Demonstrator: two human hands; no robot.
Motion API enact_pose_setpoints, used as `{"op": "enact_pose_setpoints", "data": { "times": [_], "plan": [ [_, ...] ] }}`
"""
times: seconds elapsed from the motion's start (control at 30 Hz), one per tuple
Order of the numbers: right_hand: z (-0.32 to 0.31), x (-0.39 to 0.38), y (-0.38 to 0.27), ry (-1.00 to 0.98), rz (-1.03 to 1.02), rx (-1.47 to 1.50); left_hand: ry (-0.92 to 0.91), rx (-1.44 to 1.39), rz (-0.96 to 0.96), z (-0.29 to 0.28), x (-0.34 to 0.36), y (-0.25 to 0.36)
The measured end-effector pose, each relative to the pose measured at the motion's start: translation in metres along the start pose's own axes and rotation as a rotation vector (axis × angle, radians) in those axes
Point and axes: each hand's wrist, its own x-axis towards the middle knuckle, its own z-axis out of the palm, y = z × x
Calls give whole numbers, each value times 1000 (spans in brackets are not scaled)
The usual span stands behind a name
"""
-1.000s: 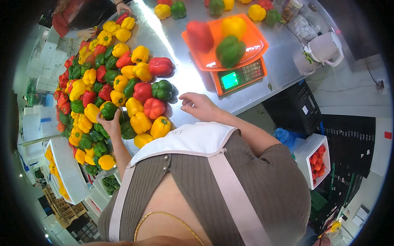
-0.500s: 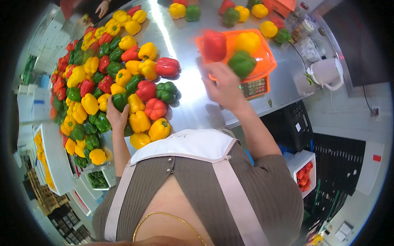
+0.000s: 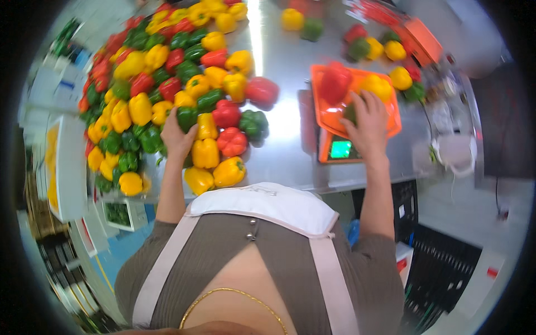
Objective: The person picks red, yellow, and green bell peppers from a large pile on a metal table and places them into an orange plastic tray on a digital scale. The person repeatedly fills the tray, weighs the peppers, and then removes them to continue the process.
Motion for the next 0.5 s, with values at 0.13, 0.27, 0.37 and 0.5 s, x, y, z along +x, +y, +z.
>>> {"op": "enact_pose_setpoints", "data": {
  "times": [0.13,0.27,0.37,0.5],
  "plan": [
    [-15,19,43,195,4,-62,0,-16,24,-2,2,3],
    [6,46,118,15,243,129,-12,-10,-31,2,-4,1],
    [11,59,115,-266,592,704,-11,-26,-52,-8,-6,7],
    [22,51,135,-259,514,749,-46,-74,-60,-16,-6,11]
  ]
}}
